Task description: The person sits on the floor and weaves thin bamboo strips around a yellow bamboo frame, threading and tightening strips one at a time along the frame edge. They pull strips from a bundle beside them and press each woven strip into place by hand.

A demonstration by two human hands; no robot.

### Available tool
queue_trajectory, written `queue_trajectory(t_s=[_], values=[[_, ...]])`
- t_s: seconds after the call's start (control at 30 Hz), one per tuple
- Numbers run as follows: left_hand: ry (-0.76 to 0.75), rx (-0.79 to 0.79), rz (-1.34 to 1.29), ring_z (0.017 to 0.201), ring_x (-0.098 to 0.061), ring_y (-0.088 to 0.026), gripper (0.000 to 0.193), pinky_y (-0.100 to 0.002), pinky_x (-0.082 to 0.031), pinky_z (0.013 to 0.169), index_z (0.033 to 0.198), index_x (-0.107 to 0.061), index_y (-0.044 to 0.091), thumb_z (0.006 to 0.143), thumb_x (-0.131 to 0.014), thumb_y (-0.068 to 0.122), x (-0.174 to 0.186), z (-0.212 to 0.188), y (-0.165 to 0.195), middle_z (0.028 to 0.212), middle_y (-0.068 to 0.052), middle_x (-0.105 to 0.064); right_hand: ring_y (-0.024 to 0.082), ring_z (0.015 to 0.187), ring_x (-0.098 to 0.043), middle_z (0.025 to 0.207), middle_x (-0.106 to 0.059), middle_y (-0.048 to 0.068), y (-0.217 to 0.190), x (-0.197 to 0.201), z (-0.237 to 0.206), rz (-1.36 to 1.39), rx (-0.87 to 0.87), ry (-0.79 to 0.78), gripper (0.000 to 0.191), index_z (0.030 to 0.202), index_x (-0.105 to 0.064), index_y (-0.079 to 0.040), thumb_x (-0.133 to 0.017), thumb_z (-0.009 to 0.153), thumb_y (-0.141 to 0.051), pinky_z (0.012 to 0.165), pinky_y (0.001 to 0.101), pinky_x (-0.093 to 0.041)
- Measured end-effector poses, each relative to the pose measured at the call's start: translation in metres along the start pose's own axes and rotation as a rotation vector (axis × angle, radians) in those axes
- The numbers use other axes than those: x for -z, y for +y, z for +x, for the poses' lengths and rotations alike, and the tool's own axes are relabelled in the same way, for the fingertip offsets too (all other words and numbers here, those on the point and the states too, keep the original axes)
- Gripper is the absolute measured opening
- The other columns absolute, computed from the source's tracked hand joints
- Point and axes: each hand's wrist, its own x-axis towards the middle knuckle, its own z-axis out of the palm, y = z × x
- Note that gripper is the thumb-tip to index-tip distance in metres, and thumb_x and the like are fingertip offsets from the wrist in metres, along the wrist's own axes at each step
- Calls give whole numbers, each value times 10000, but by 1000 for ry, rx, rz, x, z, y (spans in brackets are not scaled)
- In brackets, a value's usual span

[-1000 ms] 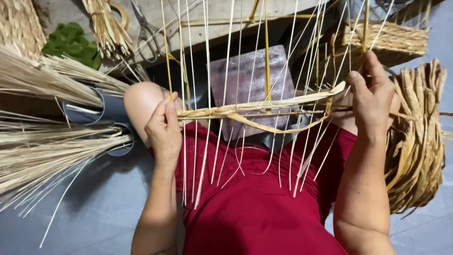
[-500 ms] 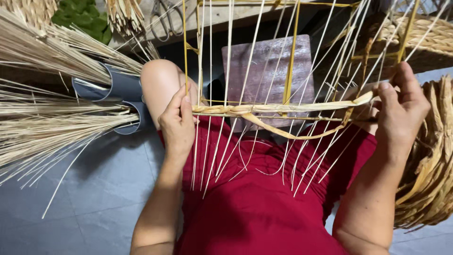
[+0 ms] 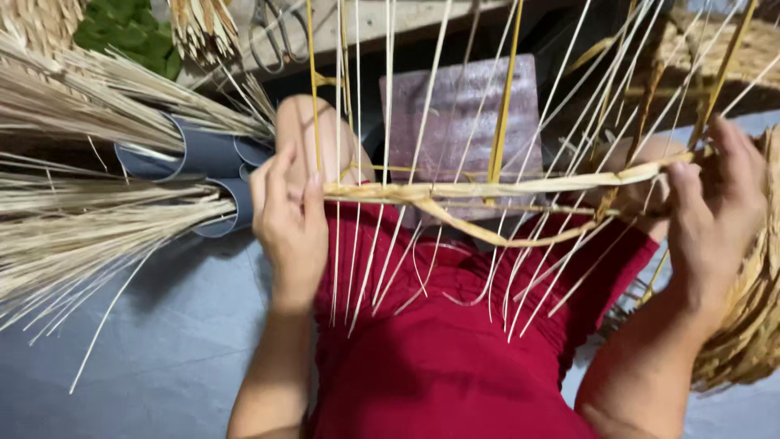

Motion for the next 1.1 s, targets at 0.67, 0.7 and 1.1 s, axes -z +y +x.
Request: queue_trajectory(t_s=[0.67,0.7,1.1], values=[[-583,222,-507,492,-655,-88,120,-244,-487,386,1069,-645,41,974,-690,98,-66,8,31,839,-49,-783,278,785,-659,819,-670,75,-140,-68,-51,-292,291,-597,182,1012,-714,-73,-788,865,-149,754,415,-519],[-624,240,-508,470,-639,-87,123,-245,-471,378,1068,-625,36,977,-681,97,-64,10,31,831,-48,-779,267,778,-676,847,-690,80,-144,-61,-52,-264,275,-598,191,1038,-723,-67,-779,870,-139,723,395,-534],[-1179,277,-485,480,-652,-62,270,-221,-511,411,1222,-701,65,970,-660,153,-37,51,30,913,-54,-801,195,549,-648,865,-677,140,-82,50,-25,-532,-193,-676,243,1198,-785,-55,-713,967,-81,492,305,-515]])
